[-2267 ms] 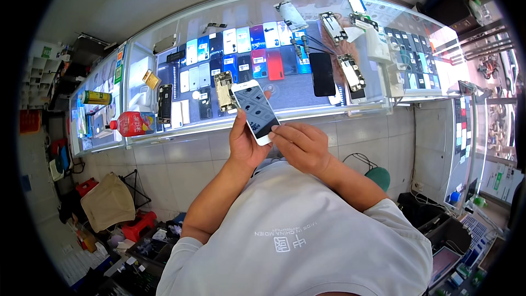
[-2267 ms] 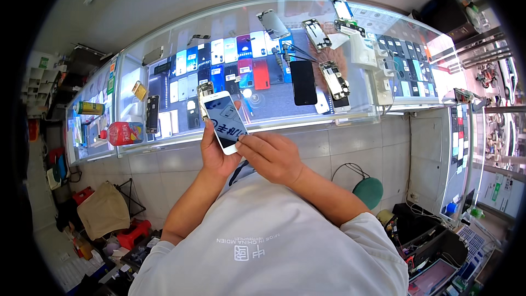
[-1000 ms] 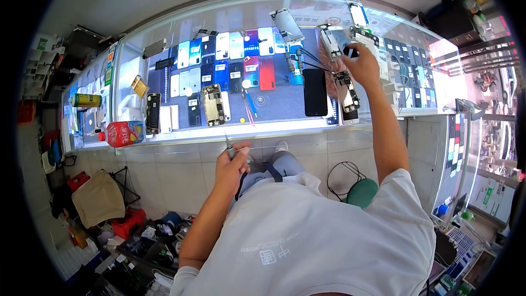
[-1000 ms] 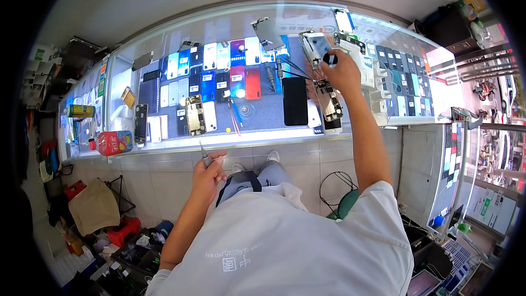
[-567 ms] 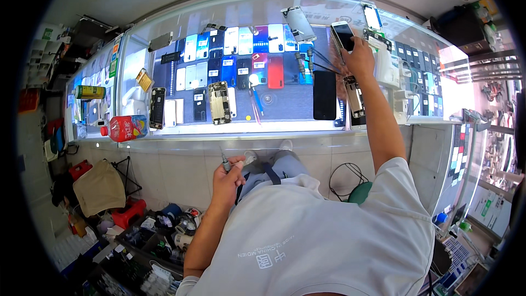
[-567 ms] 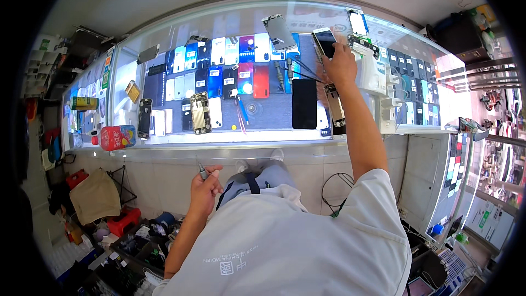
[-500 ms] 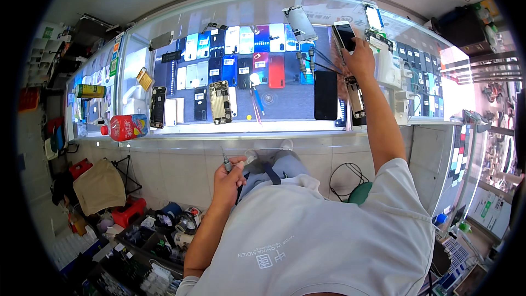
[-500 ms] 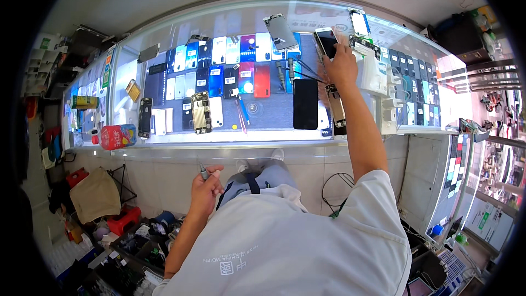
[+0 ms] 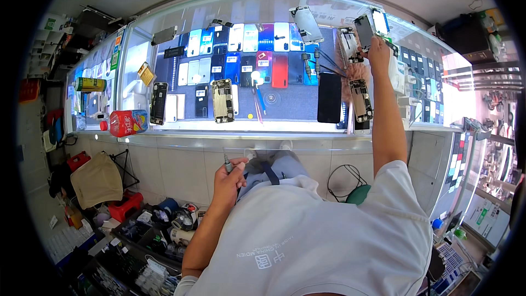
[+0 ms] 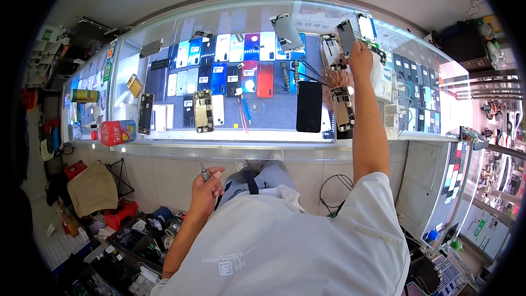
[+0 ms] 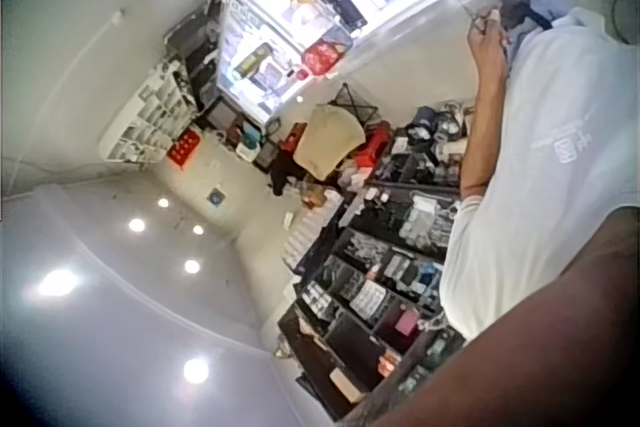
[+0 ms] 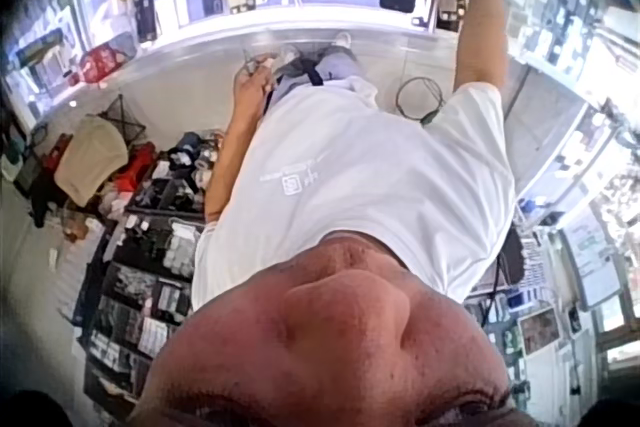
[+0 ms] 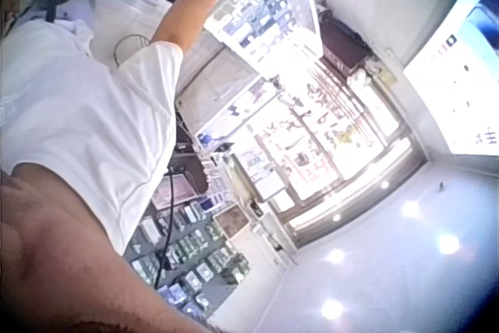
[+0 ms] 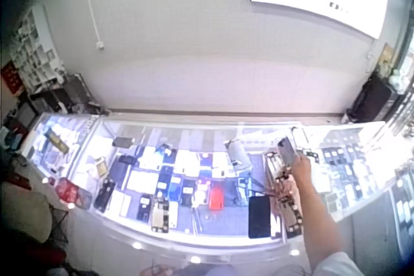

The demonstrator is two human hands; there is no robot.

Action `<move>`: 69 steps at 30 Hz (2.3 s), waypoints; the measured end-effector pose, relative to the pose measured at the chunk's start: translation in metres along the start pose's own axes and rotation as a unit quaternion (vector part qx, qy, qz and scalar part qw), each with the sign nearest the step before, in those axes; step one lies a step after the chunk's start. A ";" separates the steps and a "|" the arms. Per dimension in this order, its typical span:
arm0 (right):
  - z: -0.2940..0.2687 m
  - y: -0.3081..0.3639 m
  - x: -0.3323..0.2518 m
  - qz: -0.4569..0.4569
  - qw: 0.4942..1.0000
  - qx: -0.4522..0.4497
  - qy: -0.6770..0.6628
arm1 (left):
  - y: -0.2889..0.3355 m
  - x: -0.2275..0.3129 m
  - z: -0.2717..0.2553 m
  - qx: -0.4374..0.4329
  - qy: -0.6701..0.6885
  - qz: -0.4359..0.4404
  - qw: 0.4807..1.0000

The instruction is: The person uses a screwdriver to remove screws from the internal frame of a disassembled smartphone. They then use a prying tool to detach the screen assembly from the phone's chassis. The person continues to remove additional screws from the phone's internal components.

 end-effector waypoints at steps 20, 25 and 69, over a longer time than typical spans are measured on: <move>-0.024 -0.013 0.035 -0.161 0.790 0.050 0.589 | 0.000 0.004 0.001 0.012 -0.015 0.003 1.000; 0.010 0.045 -0.022 -0.291 0.831 0.054 0.472 | -0.005 0.025 -0.013 0.014 -0.105 0.055 0.993; 0.246 0.290 -0.021 -0.214 0.931 -0.297 0.007 | -0.209 0.129 -0.049 -0.228 -0.023 0.344 0.911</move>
Point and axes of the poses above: each hand's wrist, its own y-axis away from the middle knuckle, its own z-axis out of the palm, x = y × z, the point moved 2 cm from there along -y, towards the middle knuckle, and after that the axes turned 2 degrees about -y, right-handed, at the moved point
